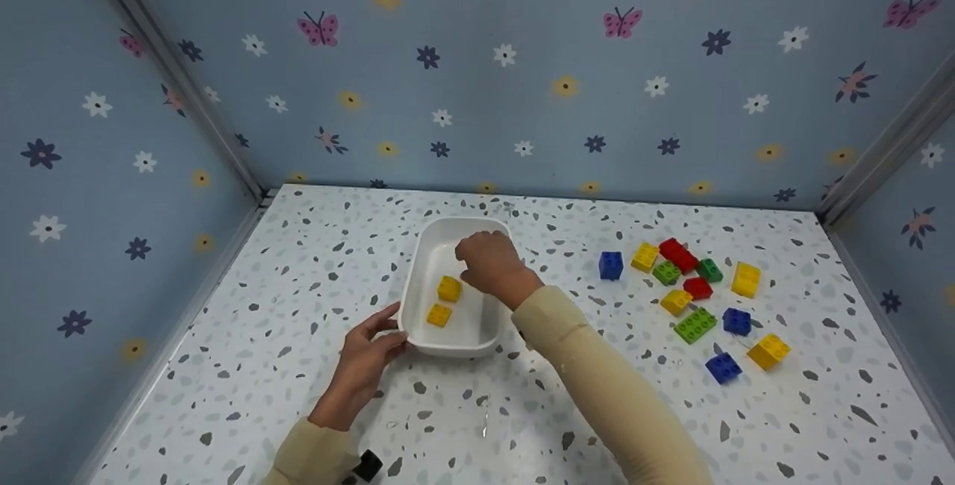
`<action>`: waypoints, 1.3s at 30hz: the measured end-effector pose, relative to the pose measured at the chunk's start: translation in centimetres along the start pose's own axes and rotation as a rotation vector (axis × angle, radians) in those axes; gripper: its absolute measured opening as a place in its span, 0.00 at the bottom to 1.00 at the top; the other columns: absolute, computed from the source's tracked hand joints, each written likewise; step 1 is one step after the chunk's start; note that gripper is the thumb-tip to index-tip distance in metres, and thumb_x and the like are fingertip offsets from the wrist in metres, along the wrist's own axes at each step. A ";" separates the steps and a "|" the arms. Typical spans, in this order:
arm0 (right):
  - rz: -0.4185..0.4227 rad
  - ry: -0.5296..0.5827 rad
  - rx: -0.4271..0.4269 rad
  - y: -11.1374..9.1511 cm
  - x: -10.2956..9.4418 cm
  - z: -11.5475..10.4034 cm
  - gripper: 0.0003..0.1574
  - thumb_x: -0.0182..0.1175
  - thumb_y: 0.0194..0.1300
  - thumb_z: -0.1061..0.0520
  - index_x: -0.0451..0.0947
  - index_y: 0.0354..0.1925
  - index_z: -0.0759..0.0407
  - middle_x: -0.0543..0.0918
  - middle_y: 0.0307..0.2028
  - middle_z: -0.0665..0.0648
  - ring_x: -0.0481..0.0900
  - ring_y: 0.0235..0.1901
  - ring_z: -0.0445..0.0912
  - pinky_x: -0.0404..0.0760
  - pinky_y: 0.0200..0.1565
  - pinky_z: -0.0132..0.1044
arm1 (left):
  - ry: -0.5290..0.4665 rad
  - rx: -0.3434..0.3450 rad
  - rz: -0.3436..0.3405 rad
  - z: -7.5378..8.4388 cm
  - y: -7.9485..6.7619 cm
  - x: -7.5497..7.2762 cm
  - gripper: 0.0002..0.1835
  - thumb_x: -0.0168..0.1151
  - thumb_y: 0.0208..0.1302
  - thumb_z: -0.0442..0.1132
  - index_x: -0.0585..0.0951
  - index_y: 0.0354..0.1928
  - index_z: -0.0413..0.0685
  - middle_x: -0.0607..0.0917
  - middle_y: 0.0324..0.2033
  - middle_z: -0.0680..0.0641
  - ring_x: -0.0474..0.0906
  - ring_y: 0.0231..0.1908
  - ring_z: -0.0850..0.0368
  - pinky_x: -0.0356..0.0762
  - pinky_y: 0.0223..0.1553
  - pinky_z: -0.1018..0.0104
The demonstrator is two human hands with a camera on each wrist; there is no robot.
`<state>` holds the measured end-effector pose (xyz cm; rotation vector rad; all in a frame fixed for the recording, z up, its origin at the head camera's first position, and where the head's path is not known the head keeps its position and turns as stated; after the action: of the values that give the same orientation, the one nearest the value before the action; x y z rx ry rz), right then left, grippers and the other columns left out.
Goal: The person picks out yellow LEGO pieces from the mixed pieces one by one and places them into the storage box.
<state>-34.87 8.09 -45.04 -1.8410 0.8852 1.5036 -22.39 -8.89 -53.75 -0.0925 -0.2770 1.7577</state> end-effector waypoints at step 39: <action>0.376 0.121 0.151 -9.9 -2.2 12.5 0.18 0.72 0.65 0.66 0.88 0.54 0.66 0.89 0.51 0.68 0.85 0.50 0.65 0.85 0.55 0.62 | -0.021 -0.034 0.013 -0.2 0.0 0.0 0.32 0.63 0.64 0.22 0.75 0.72 0.36 0.78 0.52 0.34 0.83 0.35 0.56 0.89 0.43 0.67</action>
<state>-34.52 24.17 -44.81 -1.7359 1.4275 1.5014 -22.36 -8.86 -53.92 -0.1003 -0.3220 1.7679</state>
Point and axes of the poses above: each hand's wrist, its own y-axis towards the middle knuckle, its own x-axis out of the palm, z = x × y, the point moved 7 cm from there along y, towards the middle knuckle
